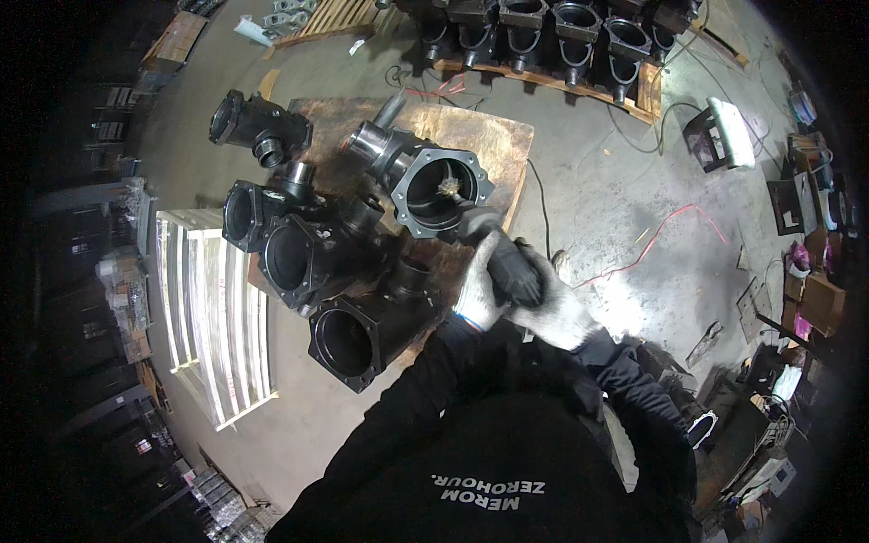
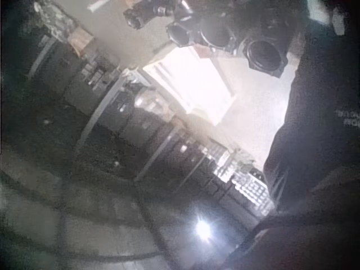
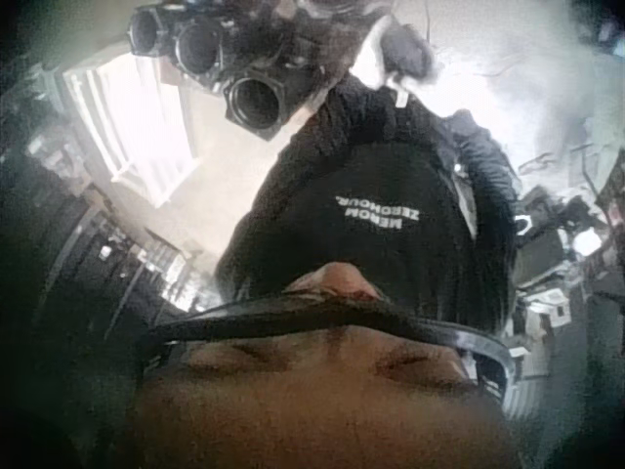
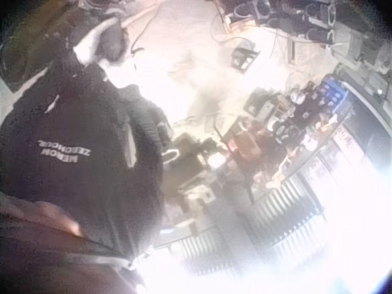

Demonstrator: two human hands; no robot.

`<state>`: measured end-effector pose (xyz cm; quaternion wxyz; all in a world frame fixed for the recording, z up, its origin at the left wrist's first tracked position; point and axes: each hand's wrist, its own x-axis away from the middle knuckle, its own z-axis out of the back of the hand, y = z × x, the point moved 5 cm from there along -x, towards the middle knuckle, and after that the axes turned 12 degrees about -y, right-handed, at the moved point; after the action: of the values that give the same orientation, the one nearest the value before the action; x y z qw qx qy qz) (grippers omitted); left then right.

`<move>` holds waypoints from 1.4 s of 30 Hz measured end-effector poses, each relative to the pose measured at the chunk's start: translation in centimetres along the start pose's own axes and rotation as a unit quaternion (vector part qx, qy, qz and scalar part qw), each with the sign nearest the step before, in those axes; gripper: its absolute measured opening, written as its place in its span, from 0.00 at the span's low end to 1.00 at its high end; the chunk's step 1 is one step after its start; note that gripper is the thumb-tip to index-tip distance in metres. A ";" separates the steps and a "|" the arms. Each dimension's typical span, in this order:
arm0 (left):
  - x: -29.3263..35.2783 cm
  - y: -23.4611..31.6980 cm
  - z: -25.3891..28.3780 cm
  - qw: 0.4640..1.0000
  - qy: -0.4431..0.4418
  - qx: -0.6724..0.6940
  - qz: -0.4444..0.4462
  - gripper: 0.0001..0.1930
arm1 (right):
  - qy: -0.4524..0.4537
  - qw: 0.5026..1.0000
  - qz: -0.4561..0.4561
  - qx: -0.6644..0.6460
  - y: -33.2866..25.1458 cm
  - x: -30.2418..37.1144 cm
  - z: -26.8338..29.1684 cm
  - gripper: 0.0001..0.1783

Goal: The person uses a handheld angle grinder to smooth the interior surfaces of several black metal pipe fittings on a wooden workbench. After grinding, the person wipes the interior of the parts with a cloth and inspects them before placing them back on the bench.

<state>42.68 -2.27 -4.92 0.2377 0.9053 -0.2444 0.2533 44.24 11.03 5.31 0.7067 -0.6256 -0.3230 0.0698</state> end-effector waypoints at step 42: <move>-7.1 4.3 -0.2 0.958 -0.128 0.231 -0.107 0.33 | -0.077 0.890 -0.043 0.447 -3.6 -16.6 0.4 0.30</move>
<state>34.86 -3.14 -7.57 0.0141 0.9813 -0.1096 0.1576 29.94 2.27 2.57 0.8869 -0.2215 -0.3376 0.2246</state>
